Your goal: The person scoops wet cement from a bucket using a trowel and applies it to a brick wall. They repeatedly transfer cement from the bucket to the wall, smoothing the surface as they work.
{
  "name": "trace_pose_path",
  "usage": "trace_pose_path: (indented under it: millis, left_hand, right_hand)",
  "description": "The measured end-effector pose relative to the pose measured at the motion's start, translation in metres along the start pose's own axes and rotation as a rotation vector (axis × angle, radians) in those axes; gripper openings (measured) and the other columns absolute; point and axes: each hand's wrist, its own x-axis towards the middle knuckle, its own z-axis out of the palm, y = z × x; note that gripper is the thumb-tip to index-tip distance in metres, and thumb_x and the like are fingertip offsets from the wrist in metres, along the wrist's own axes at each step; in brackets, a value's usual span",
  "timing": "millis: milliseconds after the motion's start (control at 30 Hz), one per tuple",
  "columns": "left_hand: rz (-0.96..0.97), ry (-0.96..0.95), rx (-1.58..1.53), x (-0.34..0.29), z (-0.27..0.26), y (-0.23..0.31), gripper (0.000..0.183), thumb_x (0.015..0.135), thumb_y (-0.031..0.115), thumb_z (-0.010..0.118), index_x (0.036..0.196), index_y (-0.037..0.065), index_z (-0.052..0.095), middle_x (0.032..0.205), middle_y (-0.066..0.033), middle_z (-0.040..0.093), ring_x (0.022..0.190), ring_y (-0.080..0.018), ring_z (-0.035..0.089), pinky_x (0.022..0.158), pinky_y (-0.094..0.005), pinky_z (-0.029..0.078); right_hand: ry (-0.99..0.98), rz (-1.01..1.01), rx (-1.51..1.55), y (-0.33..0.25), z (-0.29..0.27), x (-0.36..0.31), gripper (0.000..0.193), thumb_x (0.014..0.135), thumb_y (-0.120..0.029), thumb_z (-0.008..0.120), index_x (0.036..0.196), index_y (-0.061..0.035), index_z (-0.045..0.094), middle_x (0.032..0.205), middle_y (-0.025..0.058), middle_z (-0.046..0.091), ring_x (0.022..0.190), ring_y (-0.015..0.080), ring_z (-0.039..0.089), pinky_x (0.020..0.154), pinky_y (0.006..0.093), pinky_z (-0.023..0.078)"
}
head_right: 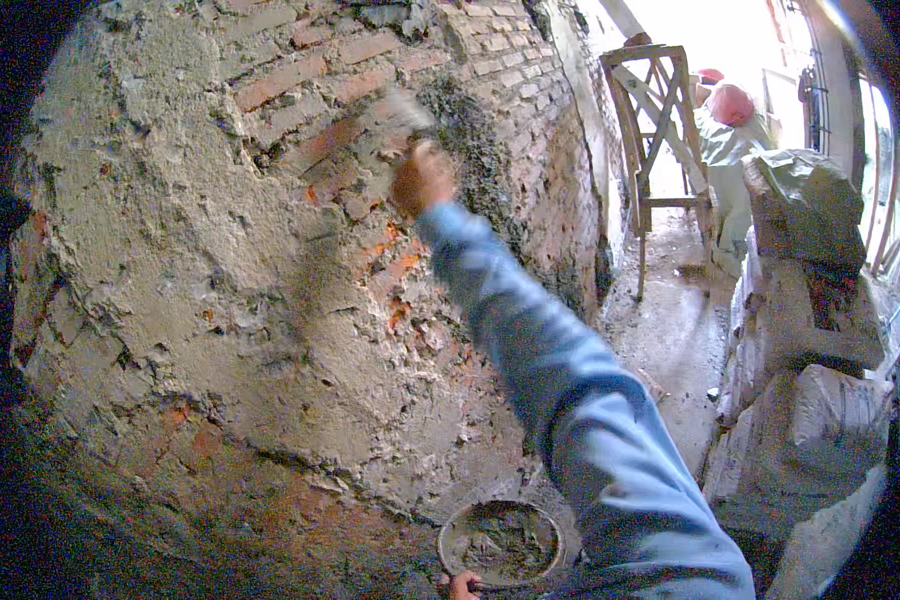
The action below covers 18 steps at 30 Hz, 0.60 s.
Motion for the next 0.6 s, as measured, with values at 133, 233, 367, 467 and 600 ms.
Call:
trace_pose_path:
  millis: [133, 233, 367, 467, 600]
  left_hand:
    - [0.279, -0.036, 0.54, 0.008, -0.019, 0.01, 0.015, 0.061, 0.008, 0.066, 0.075, 0.007, 0.061, 0.085, -0.0091, 0.057, 0.083, -0.023, 0.055, 0.07, -0.035, 0.046]
    - [0.366, -0.12, 0.395, 0.011, -0.018, 0.019, 0.036, 0.06, -0.004, 0.058, 0.095, -0.001, 0.054, 0.069, -0.0055, 0.052, 0.05, -0.0176, 0.048, 0.042, -0.0312, 0.038]
    - [0.228, -0.106, 0.103, 0.008, -0.018, 0.039, 0.029, 0.065, 0.002, 0.058, 0.094, 0.001, 0.053, 0.066, -0.003, 0.052, 0.055, -0.0152, 0.051, 0.043, -0.0303, 0.039]
    - [0.151, 0.057, 0.324, 0.009, -0.018, 0.056, 0.03, 0.062, 0.001, 0.059, 0.091, 0.0, 0.057, 0.072, -0.0014, 0.054, 0.062, -0.0148, 0.05, 0.056, -0.0286, 0.042]
    - [0.095, -0.118, 0.218, 0.006, -0.012, 0.07, 0.021, 0.06, -0.003, 0.059, 0.079, 0.004, 0.054, 0.072, 0.0003, 0.056, 0.062, -0.0127, 0.051, 0.055, -0.0275, 0.042]
  right_hand:
    - [0.061, -0.071, 0.786, -0.085, -0.02, -0.141, 0.031, 0.083, -0.011, 0.058, 0.103, -0.0006, 0.037, 0.085, 0.0245, 0.054, 0.072, 0.0448, 0.054, 0.058, 0.0506, 0.04]
    - [-0.292, 0.111, 0.704, -0.073, -0.082, -0.249, 0.029, 0.085, -0.013, 0.056, 0.107, -0.0007, 0.041, 0.087, 0.0249, 0.053, 0.078, 0.044, 0.052, 0.066, 0.0491, 0.042]
    - [-0.978, 0.247, 0.321, -0.017, -0.165, -0.37, 0.028, 0.087, -0.024, 0.056, 0.102, -0.0011, 0.048, 0.081, 0.0236, 0.059, 0.076, 0.0445, 0.057, 0.067, 0.0504, 0.045]
    - [-1.426, -0.092, 0.05, 0.015, -0.197, -0.435, 0.026, 0.088, -0.027, 0.05, 0.084, -0.0021, 0.054, 0.076, 0.0223, 0.061, 0.071, 0.0418, 0.06, 0.061, 0.0509, 0.047]
    - [-1.612, -0.044, -0.188, 0.01, -0.179, -0.493, 0.019, 0.082, -0.017, 0.051, 0.087, -0.0009, 0.059, 0.079, 0.0205, 0.064, 0.068, 0.0388, 0.063, 0.06, 0.0483, 0.052]
